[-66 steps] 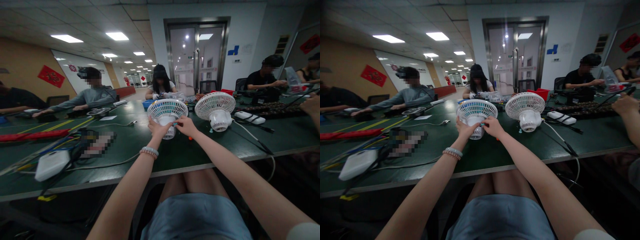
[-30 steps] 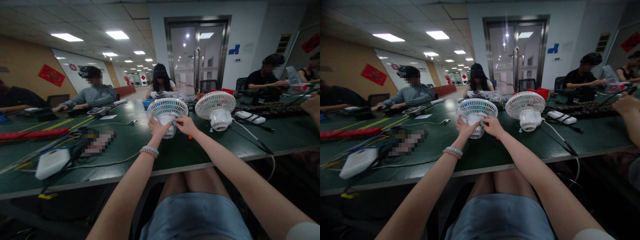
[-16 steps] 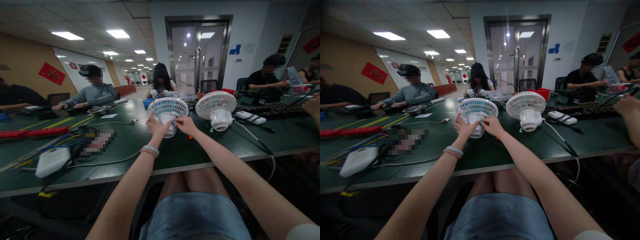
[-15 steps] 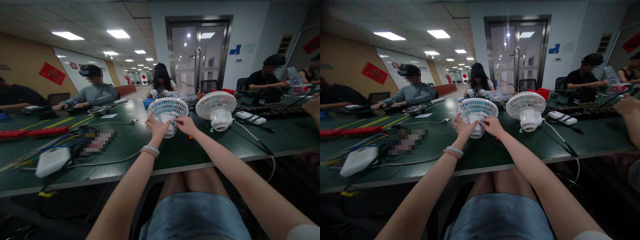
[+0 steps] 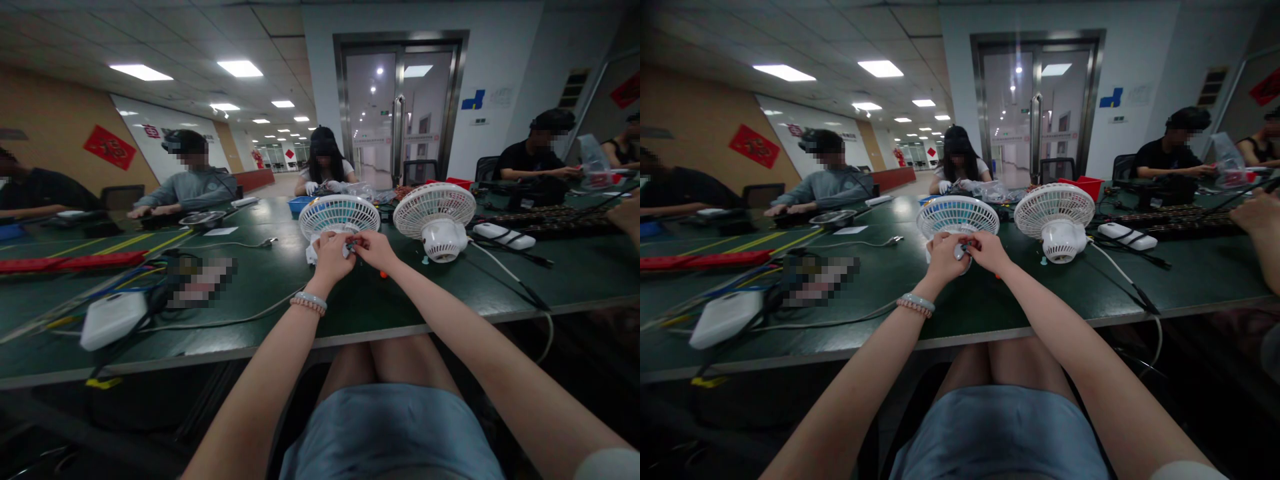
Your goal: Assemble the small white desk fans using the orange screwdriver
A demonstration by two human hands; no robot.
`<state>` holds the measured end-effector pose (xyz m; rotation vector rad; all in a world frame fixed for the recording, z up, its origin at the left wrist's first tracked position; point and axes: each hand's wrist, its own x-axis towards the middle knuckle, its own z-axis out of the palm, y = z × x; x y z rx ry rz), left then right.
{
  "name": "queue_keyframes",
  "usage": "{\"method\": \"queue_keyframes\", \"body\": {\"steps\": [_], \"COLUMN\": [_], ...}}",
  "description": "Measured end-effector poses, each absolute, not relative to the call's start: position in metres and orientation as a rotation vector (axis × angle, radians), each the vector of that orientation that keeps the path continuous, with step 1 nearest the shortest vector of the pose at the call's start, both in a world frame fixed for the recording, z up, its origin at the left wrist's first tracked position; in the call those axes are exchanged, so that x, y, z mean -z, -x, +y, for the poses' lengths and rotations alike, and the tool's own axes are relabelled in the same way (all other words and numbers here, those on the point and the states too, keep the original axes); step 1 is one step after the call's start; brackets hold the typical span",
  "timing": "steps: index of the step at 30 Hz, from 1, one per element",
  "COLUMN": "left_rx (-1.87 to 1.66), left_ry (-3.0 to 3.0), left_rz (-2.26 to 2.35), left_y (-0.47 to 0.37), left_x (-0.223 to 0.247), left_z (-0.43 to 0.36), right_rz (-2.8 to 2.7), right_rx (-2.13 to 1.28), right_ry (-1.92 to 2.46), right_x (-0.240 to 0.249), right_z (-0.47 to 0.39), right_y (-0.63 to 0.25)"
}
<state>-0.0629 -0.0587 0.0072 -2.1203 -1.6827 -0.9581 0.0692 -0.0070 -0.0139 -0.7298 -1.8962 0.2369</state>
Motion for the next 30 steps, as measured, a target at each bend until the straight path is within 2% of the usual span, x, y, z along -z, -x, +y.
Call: {"method": "queue_keyframes", "body": {"steps": [6,12,20,30], "left_rx": [1.023,0.989,1.066,0.986], "left_ry": [2.131,2.142,2.134,2.097], "left_rz": [-1.641,-1.679,-1.632,-1.685], "left_y": [0.068,0.066,0.067,0.066], "left_x": [-0.003,-0.006,-0.005,-0.006], "left_z": [-0.052,-0.054,-0.051,-0.051], "right_rz": [-1.865,-1.815,-2.42,-2.464], "right_rx": [-0.336,-0.189,-0.198,-0.235], "right_ry": [0.734,0.929,0.985,1.038], "right_x": [0.011,0.014,0.035,0.031], "right_z": [-0.012,0.0,0.017,0.015], "right_y": [-0.07,-0.075,-0.075,-0.075]}}
